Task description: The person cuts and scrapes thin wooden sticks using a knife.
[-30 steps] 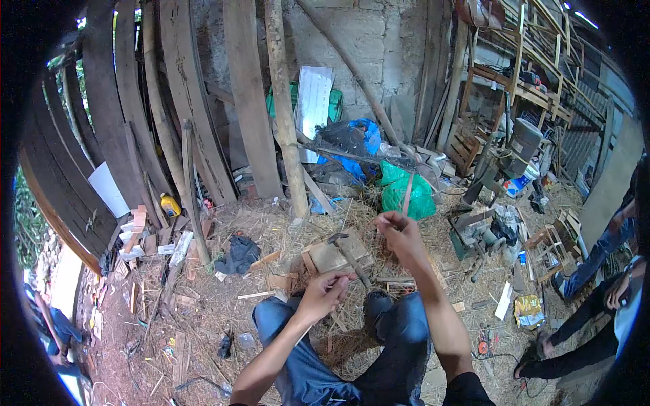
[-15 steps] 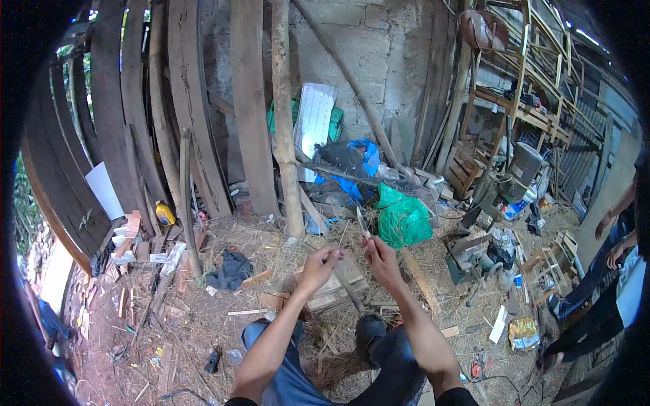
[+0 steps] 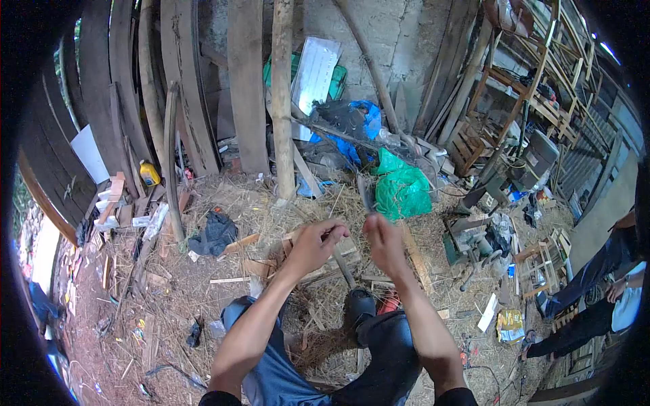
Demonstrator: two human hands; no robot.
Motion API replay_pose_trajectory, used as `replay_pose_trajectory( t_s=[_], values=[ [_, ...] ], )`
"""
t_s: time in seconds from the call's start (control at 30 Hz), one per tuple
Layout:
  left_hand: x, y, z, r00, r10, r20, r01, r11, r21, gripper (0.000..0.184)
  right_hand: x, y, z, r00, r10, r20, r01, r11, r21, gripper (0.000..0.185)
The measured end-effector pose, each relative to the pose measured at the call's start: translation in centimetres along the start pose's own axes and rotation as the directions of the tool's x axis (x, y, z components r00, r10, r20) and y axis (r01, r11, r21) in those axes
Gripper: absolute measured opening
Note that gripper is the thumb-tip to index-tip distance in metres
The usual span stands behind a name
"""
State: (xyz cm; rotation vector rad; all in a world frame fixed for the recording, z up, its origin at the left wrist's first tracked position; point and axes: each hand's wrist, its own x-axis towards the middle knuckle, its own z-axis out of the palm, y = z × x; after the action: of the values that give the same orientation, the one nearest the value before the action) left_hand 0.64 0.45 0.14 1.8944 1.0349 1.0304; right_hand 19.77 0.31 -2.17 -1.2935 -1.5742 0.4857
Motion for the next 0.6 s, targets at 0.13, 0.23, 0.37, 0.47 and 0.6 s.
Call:
replay_pose_trajectory(
  t_s=[0.13,0.23,0.37,0.47,0.6],
  values=[
    [0.0,-0.2,-0.1,1.0,0.02,-0.003,-0.02,1.0,-0.005,0.017,-0.2,-1.4,0.1,0.997,-0.077,0.018,0.077,0.997,0.0,0.025],
    [0.1,-1.2,0.5,0.996,0.087,-0.02,-0.088,0.996,-0.015,0.017,-0.7,-1.4,0.7,0.999,-0.042,0.025,0.042,0.999,0.01,0.026],
    [0.1,-0.8,-0.1,0.997,0.08,-0.015,-0.08,0.997,-0.016,0.019,-0.7,-0.3,1.4,0.992,-0.122,0.017,0.122,0.992,-0.002,0.027],
    [-0.1,-0.8,0.2,0.999,0.046,-0.012,-0.046,0.999,-0.012,0.02,-1.2,-1.9,1.3,0.99,-0.035,0.14,0.043,0.998,-0.053,0.028],
    [0.0,-1.2,0.0,0.998,0.051,-0.035,-0.051,0.999,0.0,0.022,-1.2,-2.0,1.7,0.979,-0.015,0.201,0.021,0.999,-0.029,0.03]
  ],
)
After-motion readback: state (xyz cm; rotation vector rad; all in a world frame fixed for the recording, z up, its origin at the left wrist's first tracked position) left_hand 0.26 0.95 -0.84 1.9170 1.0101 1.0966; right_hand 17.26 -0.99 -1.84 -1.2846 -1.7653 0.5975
